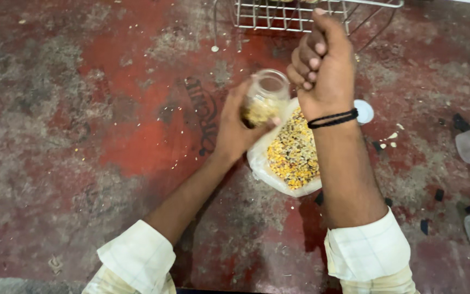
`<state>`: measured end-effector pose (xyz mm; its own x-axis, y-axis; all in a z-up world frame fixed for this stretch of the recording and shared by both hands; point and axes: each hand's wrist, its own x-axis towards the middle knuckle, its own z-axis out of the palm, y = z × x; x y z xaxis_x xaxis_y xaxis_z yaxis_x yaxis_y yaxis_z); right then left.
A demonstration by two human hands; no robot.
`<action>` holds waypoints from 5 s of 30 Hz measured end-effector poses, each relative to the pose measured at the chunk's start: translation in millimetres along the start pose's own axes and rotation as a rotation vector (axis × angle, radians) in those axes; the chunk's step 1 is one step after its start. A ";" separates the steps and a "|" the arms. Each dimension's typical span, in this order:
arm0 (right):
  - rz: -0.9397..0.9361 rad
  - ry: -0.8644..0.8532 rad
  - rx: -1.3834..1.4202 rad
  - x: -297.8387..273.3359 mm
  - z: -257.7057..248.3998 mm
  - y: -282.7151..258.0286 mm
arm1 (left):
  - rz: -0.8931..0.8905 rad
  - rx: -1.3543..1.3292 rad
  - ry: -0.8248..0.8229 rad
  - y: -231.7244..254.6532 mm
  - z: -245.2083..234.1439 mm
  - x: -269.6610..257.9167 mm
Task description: The person scoops mixed grains from a plastic bag into small clear jars by hand, then closes each jar with a metal lid and places it into a wire rack. The process is repeated for multiple jars.
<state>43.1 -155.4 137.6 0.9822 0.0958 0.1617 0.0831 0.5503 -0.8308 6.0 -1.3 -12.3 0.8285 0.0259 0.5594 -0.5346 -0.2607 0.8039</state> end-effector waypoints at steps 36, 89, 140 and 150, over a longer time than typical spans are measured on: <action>-0.310 -0.453 -1.929 -66.4 -73.8 62.0 | -0.113 -0.160 0.059 -8.1 -1.1 6.9; 0.254 -0.106 0.448 15.7 -68.8 -14.4 | 0.012 -0.042 0.050 -10.0 -1.9 -3.4; 0.166 -0.084 -0.026 -4.0 -17.7 -4.9 | 0.202 0.104 -0.199 30.7 -8.8 -2.9; 0.164 -0.065 0.002 -5.6 -11.4 -7.5 | 0.205 0.079 -0.189 34.9 -9.2 -0.1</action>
<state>38.9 -169.5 136.8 0.9696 0.2379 0.0577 -0.0782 0.5244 -0.8479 -14.2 -1.6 17.6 0.7249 -0.2136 0.6549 -0.6855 -0.3169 0.6554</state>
